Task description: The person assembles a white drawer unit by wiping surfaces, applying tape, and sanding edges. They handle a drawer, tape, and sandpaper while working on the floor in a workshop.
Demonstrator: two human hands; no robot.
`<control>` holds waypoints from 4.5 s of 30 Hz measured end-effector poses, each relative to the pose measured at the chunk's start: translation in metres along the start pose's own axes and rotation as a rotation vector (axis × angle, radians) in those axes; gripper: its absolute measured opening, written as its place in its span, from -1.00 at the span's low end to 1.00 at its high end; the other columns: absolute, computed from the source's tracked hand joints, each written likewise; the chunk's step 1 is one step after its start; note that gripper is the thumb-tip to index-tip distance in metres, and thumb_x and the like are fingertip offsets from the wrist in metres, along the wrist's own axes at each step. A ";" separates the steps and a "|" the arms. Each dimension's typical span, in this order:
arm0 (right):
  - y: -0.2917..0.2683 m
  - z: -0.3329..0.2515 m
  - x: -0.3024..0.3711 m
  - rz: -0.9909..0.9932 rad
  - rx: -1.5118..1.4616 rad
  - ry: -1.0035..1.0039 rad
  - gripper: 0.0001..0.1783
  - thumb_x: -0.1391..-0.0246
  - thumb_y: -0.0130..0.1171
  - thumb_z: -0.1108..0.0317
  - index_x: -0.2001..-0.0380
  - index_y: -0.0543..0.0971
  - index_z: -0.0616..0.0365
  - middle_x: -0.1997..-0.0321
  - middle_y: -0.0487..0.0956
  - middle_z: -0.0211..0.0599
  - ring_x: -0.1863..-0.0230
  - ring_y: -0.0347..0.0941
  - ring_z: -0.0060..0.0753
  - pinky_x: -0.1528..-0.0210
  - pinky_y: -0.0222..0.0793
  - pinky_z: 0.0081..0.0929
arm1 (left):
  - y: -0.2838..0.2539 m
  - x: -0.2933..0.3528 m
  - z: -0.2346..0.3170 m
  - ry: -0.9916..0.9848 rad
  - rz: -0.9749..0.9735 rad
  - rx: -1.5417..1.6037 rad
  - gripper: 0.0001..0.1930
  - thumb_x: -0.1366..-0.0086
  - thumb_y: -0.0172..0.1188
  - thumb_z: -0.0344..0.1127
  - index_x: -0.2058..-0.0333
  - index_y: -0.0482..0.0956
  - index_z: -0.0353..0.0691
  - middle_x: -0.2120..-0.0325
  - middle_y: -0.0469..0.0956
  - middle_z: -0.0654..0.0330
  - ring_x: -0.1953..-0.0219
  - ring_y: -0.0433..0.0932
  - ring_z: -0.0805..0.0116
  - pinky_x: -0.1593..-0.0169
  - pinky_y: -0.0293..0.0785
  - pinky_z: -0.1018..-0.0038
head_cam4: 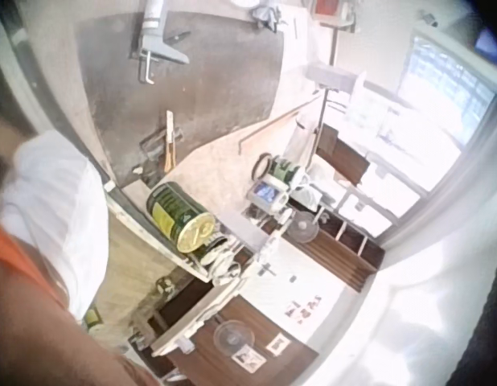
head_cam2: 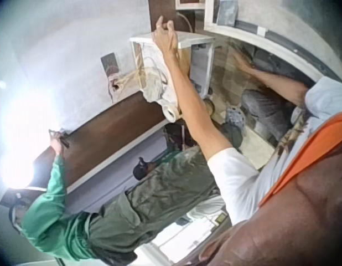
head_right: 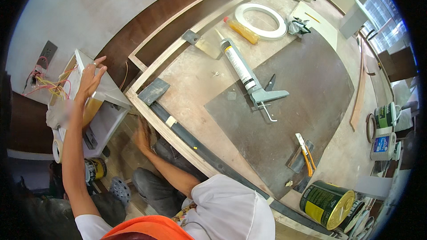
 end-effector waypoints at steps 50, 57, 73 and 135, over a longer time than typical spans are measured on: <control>-0.182 -0.136 -0.101 0.117 0.410 -0.300 -0.48 -0.02 0.10 0.54 -0.06 0.68 -0.12 -0.24 0.57 -0.21 -0.19 0.47 0.03 -0.21 0.35 -0.04 | -0.003 -0.005 -0.001 -0.029 -0.014 -0.013 -0.45 -0.37 0.11 0.01 -0.21 0.54 -0.20 0.13 0.68 -0.15 0.04 0.65 -0.06 -0.07 0.53 0.18; -0.185 -0.101 -0.124 0.153 0.586 -0.026 -0.52 -0.10 0.12 0.36 -0.06 0.71 -0.34 -0.23 0.60 -0.39 -0.29 0.39 -0.05 -0.26 0.17 0.22 | 0.008 -0.014 -0.010 0.030 0.022 0.032 -0.46 -0.39 0.12 0.04 -0.20 0.55 -0.17 0.02 0.66 -0.15 -0.06 0.62 -0.06 -0.14 0.50 0.19; -0.128 -0.180 -0.086 -0.057 -1.059 0.094 -0.71 -0.30 0.21 0.20 0.06 0.48 0.13 0.19 0.62 -0.31 0.20 0.54 -0.35 0.13 0.48 -0.28 | 0.005 -0.011 -0.009 0.014 0.020 -0.016 -0.47 -0.37 0.14 0.02 -0.21 0.55 -0.14 0.08 0.68 -0.12 0.01 0.65 -0.02 -0.10 0.52 0.19; 0.009 -0.101 -0.061 0.024 -0.566 -0.178 -0.56 -0.39 -0.09 0.43 -0.27 0.48 0.25 -0.35 0.48 0.00 -0.41 0.34 0.00 -0.46 0.19 -0.23 | -0.019 0.014 -0.007 -0.026 0.002 0.062 -0.41 -0.43 0.12 0.04 -0.27 0.49 -0.23 -0.09 0.62 -0.07 -0.17 0.56 0.09 -0.25 0.40 0.27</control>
Point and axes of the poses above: each hand's wrist, its own x-axis away from the middle knuckle, its own y-axis out of the palm, z = x × y, the point moved 3 cm from there along -x, towards the middle knuckle
